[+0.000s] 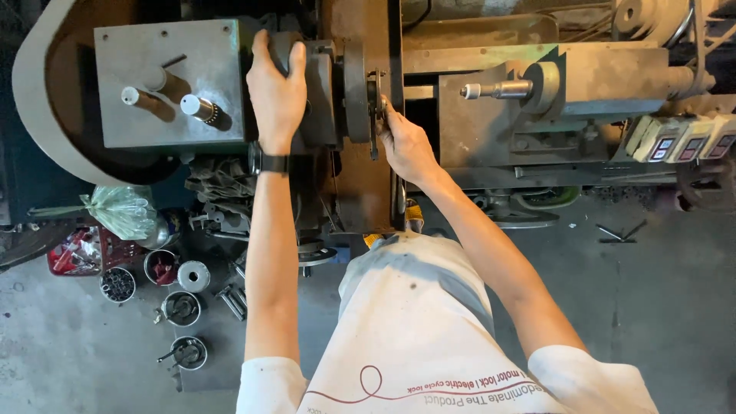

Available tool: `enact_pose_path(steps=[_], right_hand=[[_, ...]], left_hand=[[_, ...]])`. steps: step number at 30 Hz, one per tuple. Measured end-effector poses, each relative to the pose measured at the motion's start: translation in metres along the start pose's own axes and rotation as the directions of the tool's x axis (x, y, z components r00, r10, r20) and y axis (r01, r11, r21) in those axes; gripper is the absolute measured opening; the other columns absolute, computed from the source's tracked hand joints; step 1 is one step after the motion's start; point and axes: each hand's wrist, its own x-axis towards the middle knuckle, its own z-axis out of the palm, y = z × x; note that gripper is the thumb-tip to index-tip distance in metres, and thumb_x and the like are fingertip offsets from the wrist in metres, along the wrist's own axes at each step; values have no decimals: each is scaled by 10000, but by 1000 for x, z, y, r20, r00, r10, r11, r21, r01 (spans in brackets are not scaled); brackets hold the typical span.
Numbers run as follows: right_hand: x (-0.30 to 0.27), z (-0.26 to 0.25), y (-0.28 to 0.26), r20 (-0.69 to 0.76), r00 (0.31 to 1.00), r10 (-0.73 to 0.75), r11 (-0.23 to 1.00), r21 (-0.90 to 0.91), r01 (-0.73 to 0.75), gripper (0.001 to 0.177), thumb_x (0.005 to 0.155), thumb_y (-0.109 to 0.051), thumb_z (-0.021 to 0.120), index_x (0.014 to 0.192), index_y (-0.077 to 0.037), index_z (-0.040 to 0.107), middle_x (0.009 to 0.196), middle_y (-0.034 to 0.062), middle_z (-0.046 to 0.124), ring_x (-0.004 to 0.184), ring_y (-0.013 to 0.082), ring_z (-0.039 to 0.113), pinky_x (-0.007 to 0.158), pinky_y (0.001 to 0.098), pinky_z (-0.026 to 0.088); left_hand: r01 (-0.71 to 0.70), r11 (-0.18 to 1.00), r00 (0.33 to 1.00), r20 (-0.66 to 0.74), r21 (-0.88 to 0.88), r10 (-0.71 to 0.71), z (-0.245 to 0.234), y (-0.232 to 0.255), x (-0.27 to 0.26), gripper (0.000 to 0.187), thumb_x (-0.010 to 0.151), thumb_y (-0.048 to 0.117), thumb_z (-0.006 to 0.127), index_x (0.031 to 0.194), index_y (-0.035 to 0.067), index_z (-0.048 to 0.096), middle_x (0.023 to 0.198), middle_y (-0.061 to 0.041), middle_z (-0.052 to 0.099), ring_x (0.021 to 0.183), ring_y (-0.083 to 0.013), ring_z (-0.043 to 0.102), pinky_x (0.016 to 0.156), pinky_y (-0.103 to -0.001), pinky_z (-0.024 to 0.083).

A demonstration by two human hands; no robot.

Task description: The person cleans a cylindrical metal part with a cloth, then mounts it onto a lathe chuck. They tighten the chuck using a wrench, start the machine, and use a file to smooth the rotating metal part.

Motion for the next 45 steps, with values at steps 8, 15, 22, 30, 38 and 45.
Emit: enact_pose_path(steps=[8,15,22,30,38,45], right_hand=[[-1,7,2,-2,999,52,995,-82,-52,519,848,78,471,1334,53,292,999,233,587,843,361,610,770,434,521],[-16,19,35,-156,986,61,997,58,-53,626,875,157,419,1412,-27,154,1381,263,372,1272,353,429,1098,408,334],[-11,10,26,-153,988,28,996,86,-15,534,929,77,408,1410,-66,226,1062,176,574,860,234,594,823,328,503],[-8,8,12,-68,997,-25,999,41,28,491,913,62,428,1375,5,273,990,194,567,850,283,592,796,360,497],[-2,5,7,62,997,55,988,-149,-45,406,891,0,442,1288,47,373,753,157,566,602,293,553,533,386,469],[-23,42,37,-297,952,78,991,-84,-108,171,865,-9,582,1013,3,498,824,169,634,687,314,638,603,387,489]], left_hand=[[50,998,990,-136,48,-43,4,-1,-5,414,914,296,523,1156,-38,482,888,-156,689,749,-284,665,615,-360,504],[-145,989,940,-306,40,150,13,-7,-49,375,958,202,552,1257,13,426,1236,-179,547,1147,-325,568,944,-369,498],[-326,945,839,-466,-17,281,24,-14,-102,440,968,75,509,1361,72,312,1385,-138,379,1308,-310,404,1115,-420,374],[-196,978,962,-205,-68,178,0,2,-25,358,1002,175,511,1312,47,382,1394,-100,301,1224,-293,517,1016,-420,499],[-47,998,973,-224,47,57,6,0,-31,413,968,294,477,1254,4,405,1195,-185,571,1093,-340,585,877,-373,518],[-68,998,967,-247,18,70,7,-3,-33,396,965,260,510,1261,21,404,1199,-173,575,1094,-326,601,888,-363,531]])
